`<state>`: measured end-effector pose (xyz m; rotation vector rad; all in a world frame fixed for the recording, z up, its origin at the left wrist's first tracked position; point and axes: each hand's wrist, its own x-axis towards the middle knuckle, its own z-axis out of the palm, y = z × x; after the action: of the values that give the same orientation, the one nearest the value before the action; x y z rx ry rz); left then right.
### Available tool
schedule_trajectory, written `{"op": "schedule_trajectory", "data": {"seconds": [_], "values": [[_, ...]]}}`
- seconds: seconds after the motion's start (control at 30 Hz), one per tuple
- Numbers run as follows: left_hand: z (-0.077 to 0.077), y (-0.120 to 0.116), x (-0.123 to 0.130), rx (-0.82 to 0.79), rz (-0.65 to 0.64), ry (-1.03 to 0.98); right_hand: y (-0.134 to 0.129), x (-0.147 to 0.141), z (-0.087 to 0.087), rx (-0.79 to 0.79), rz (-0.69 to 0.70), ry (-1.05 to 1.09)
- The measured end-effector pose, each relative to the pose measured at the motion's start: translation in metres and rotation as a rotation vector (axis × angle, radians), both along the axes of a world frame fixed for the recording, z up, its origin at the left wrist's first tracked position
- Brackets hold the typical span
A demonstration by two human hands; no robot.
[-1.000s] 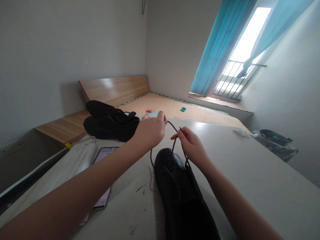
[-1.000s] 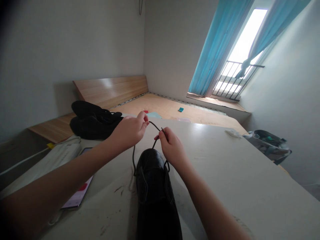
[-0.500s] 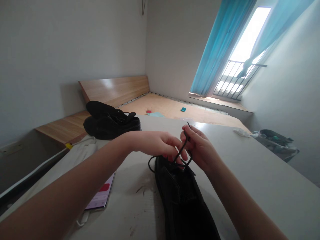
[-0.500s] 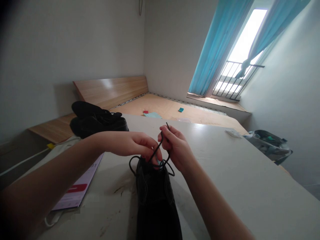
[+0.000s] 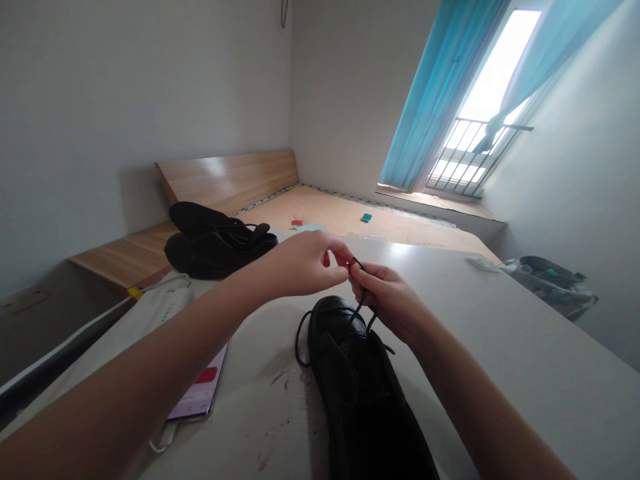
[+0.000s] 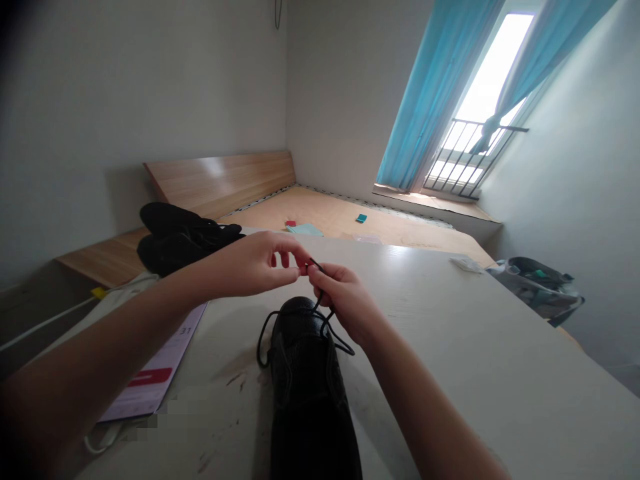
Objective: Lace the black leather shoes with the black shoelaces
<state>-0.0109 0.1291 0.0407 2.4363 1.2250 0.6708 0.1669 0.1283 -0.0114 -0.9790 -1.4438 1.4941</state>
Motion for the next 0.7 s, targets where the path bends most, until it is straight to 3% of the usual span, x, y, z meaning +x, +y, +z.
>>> {"op": "schedule_trajectory", "data": {"seconds": [0.27, 0.47, 0.7], "values": [[-0.0024, 0.0036, -0.0025, 0.241, -0.039, 0.183, 0.0029, 0.0013, -0.0028, -0.082, 0.121, -0.007], [-0.0048, 0.0057, -0.003, 0.192, 0.049, 0.183, 0.0032, -0.0003, -0.0053, 0.007, 0.097, -0.078], [-0.0039, 0.0052, -0.0033, 0.116, 0.024, 0.145, 0.0038, -0.0016, -0.0087, 0.087, 0.112, -0.187]]}}
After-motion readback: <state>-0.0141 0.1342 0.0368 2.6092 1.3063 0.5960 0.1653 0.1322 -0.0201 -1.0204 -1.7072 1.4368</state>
